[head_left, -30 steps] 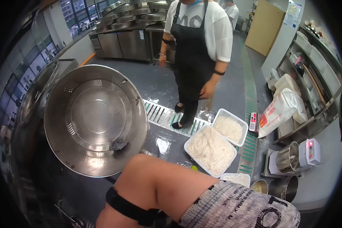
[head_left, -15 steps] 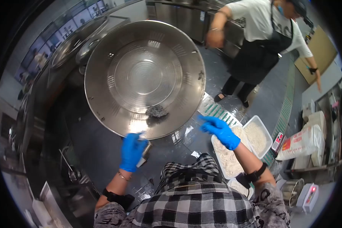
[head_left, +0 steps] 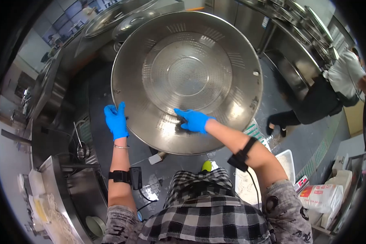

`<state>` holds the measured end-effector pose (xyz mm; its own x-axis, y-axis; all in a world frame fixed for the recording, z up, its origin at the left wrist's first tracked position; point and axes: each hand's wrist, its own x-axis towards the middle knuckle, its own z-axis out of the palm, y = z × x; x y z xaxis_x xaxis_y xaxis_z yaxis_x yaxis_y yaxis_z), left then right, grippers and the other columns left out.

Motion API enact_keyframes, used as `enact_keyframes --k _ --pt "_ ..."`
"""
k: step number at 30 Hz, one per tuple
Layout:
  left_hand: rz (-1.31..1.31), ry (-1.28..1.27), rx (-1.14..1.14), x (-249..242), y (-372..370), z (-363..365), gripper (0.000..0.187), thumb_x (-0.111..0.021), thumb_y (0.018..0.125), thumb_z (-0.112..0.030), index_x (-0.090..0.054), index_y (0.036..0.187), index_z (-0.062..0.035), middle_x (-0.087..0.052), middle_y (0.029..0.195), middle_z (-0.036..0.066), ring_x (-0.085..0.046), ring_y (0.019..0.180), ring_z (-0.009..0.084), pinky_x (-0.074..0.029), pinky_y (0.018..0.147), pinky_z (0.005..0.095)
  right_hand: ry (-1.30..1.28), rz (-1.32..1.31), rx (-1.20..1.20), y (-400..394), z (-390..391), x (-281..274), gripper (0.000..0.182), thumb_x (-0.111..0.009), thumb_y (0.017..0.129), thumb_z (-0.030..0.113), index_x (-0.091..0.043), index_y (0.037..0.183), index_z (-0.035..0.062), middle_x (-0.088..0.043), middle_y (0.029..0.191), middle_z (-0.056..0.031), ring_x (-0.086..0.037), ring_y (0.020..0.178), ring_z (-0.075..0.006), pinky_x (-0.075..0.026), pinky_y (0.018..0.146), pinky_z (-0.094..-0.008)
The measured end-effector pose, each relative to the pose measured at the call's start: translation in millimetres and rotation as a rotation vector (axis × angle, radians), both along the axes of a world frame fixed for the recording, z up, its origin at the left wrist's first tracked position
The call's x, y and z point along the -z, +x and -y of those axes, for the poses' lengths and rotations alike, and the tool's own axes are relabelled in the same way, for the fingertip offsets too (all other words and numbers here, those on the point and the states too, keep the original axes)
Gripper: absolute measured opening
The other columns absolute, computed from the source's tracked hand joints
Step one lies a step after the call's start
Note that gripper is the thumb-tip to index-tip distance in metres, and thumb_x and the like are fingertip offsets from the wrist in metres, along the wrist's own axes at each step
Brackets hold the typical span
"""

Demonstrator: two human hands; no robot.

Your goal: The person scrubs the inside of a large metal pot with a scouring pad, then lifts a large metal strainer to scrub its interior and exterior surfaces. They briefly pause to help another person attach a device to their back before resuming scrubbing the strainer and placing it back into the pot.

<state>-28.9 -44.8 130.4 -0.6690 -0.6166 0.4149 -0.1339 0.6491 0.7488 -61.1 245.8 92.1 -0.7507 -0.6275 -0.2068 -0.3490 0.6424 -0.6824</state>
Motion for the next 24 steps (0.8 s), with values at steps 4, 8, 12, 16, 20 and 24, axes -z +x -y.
enact_keyframes --k 4,8,12,16,20,24 --pt "-0.011 0.197 0.157 6.3 -8.4 8.6 0.022 -0.064 0.079 -0.017 -0.047 0.075 -0.0039 -0.043 0.061 -0.002 -0.037 0.053 0.0068 -0.038 0.048 0.0240 0.520 0.145 -0.025 -52.9 11.4 53.2 0.060 -0.056 0.074 0.028 -0.037 0.130 0.0150 -0.053 0.118 -0.0141 -0.051 0.108 -0.0289 -0.042 0.089 -0.0400" --pt "-0.018 0.405 0.184 4.2 -4.8 -1.2 0.022 -0.062 0.080 -0.013 -0.044 0.070 -0.0041 -0.042 0.060 -0.003 -0.036 0.053 0.0041 -0.035 0.042 0.0223 0.464 0.240 -0.081 -48.3 36.5 153.6 0.041 -0.054 0.072 0.021 -0.056 0.112 0.0118 -0.054 0.117 -0.0128 -0.050 0.109 -0.0309 -0.043 0.088 -0.0413" --pt "-0.006 0.612 0.196 -4.0 -3.7 -5.1 0.021 -0.061 0.080 -0.012 -0.045 0.070 -0.0044 -0.042 0.059 -0.004 -0.037 0.054 0.0037 -0.036 0.042 0.0222 -0.266 0.295 0.403 -35.5 115.1 148.6 0.033 -0.060 0.063 0.008 -0.060 0.096 0.0078 -0.062 0.086 -0.0152 -0.060 0.076 -0.0262 -0.048 0.065 -0.0361" --pt "0.046 0.448 0.197 10.6 -3.9 3.8 0.022 -0.062 0.080 -0.011 -0.045 0.068 -0.0044 -0.042 0.058 -0.003 -0.034 0.054 0.0041 -0.031 0.044 0.0220 -0.113 -0.173 0.199 -117.4 82.9 96.5 0.016 -0.057 0.073 0.010 -0.063 0.086 0.0058 -0.062 0.078 -0.0094 -0.057 0.068 -0.0202 -0.047 0.062 -0.0325" --pt "0.037 0.518 0.230 16.5 -0.1 8.2 0.025 -0.064 0.079 -0.011 -0.043 0.065 -0.0040 -0.043 0.056 -0.001 -0.034 0.051 0.0066 -0.031 0.044 0.0243 -0.594 -0.362 1.017 -233.8 6.2 35.1 0.027 -0.051 0.079 0.023 -0.061 0.096 0.0027 -0.061 0.091 -0.0184 -0.058 0.085 -0.0297 -0.043 0.078 -0.0410" --pt "0.040 0.322 0.313 18.1 2.3 12.0 0.025 -0.065 0.077 -0.009 -0.044 0.065 -0.0040 -0.045 0.055 0.002 -0.035 0.050 0.0080 -0.033 0.045 0.0249 0.362 -0.849 0.975 -299.3 60.7 -5.2 0.030 -0.047 0.084 0.024 -0.060 0.100 0.0027 -0.061 0.096 -0.0182 -0.057 0.089 -0.0292 -0.044 0.079 -0.0400"
